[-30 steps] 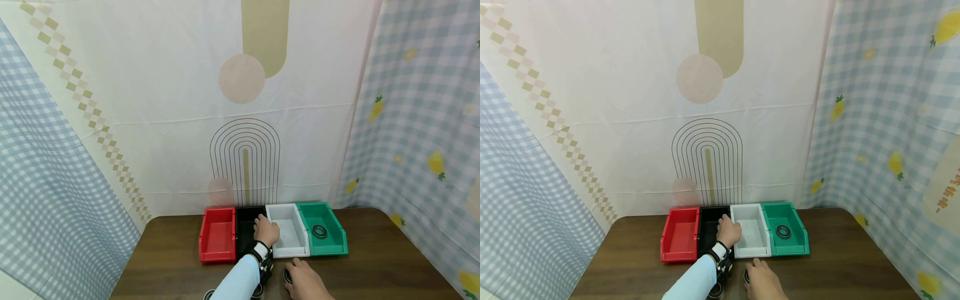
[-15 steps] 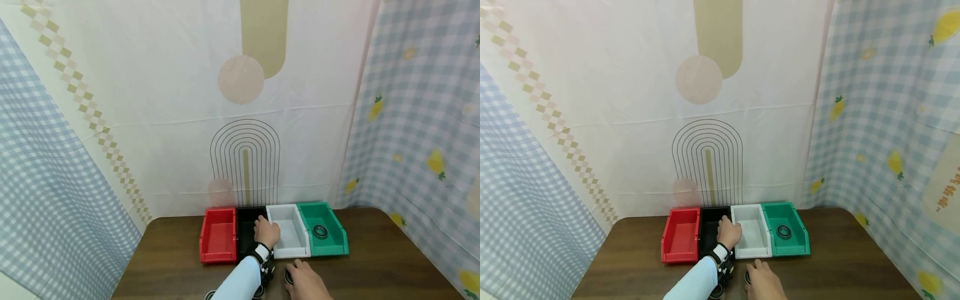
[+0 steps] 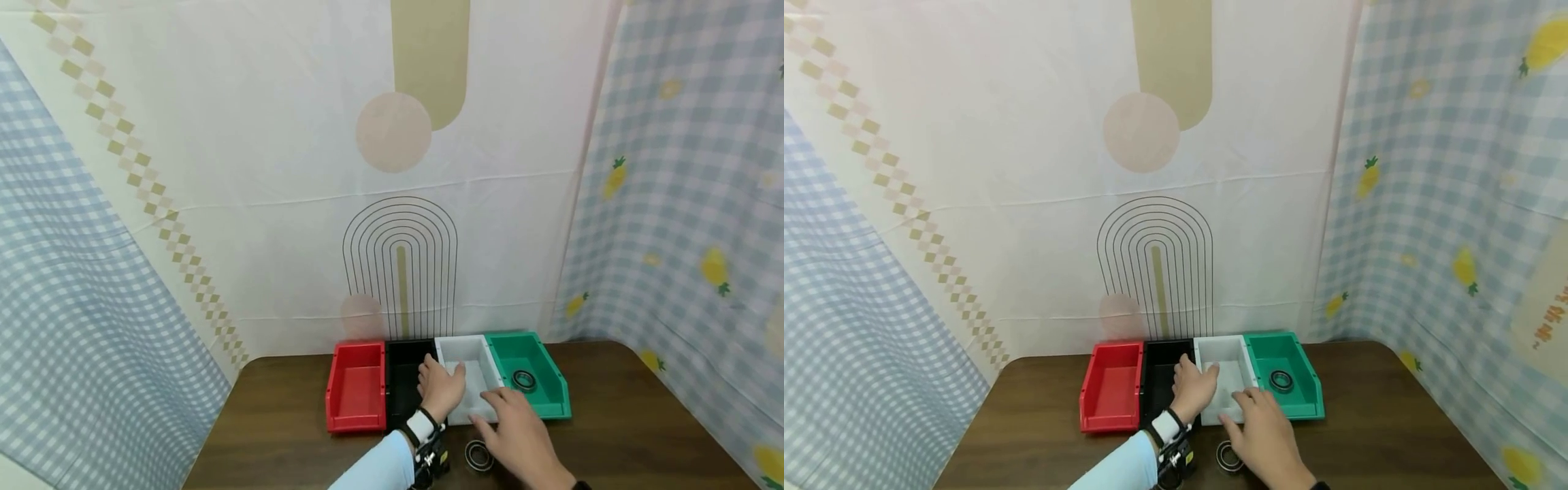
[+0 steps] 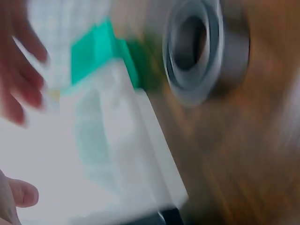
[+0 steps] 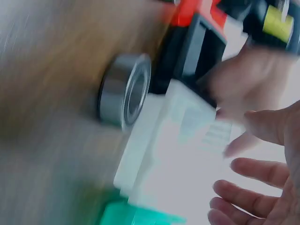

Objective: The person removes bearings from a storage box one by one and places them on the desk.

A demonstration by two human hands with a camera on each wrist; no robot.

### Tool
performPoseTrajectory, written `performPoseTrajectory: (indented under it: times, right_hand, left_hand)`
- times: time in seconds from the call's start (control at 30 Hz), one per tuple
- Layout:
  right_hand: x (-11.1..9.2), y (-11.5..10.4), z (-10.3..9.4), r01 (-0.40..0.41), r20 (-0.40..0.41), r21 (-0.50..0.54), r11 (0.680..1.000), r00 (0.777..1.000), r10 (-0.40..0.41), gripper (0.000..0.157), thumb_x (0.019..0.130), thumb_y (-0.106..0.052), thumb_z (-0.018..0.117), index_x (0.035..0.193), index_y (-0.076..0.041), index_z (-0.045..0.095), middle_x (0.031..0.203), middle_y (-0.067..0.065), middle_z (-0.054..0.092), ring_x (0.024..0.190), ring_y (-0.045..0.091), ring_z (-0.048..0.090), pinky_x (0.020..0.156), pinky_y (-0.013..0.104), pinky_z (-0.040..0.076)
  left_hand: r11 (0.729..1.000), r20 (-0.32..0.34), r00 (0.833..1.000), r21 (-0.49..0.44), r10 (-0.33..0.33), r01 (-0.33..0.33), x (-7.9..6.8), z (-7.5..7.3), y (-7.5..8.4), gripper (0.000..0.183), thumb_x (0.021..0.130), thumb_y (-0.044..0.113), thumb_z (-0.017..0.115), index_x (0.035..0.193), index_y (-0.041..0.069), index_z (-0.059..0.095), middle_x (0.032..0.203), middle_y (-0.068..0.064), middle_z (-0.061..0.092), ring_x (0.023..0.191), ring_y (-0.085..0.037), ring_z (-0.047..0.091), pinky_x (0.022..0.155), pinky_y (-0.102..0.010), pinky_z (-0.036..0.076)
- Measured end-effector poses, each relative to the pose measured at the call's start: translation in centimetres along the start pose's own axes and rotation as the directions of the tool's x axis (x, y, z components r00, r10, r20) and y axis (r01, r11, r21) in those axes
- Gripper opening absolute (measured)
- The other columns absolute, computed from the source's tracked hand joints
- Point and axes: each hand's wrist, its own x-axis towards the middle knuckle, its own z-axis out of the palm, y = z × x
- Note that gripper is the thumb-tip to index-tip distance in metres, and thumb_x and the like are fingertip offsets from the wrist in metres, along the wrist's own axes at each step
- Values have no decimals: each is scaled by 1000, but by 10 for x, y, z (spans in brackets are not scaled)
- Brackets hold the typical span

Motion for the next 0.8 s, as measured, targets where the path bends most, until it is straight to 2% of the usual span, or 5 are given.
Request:
performPoseTrajectory:
  times: [0.13,0.23,0.33,0.47,0.8]
  right_hand:
    - [-3,20,-5,-1,-92,-9,1000,996,0,41,89,-33,87,119,-6,79,118,15,75,117,40,68,99,60,56]
    - [-7,31,-7,-29,-109,-4,1000,994,29,45,90,-32,87,122,-3,77,121,19,75,119,44,67,102,64,53]
    - [-10,37,-8,-54,-95,5,999,994,54,48,91,-33,85,125,-1,76,122,20,74,120,46,66,103,67,51]
    - [-12,39,-8,-60,-96,18,998,993,61,49,91,-32,85,126,0,75,123,22,74,120,47,65,103,68,50]
    - [-13,43,-13,-70,-93,34,997,993,73,48,92,-32,84,128,-2,75,127,22,73,122,47,66,102,71,49]
  left_hand:
    - [996,69,994,-1,87,-88,-39,-13,14,91,103,45,64,163,-11,23,164,-35,28,153,-56,27,122,-78,18]
    - [995,125,987,-14,101,-100,-62,-20,20,91,102,44,66,163,-9,24,165,-30,27,153,-50,27,121,-78,18]
    - [994,168,980,-41,103,-97,-76,-25,23,91,102,42,66,164,-8,22,167,-27,25,156,-48,23,122,-79,14]
    - [993,182,977,-62,113,-103,-82,-25,25,90,102,42,66,163,-8,23,166,-27,27,156,-47,24,123,-79,13]
    - [994,194,976,-72,99,-87,-84,-21,24,91,101,41,67,164,-8,23,166,-28,27,156,-48,25,124,-78,14]
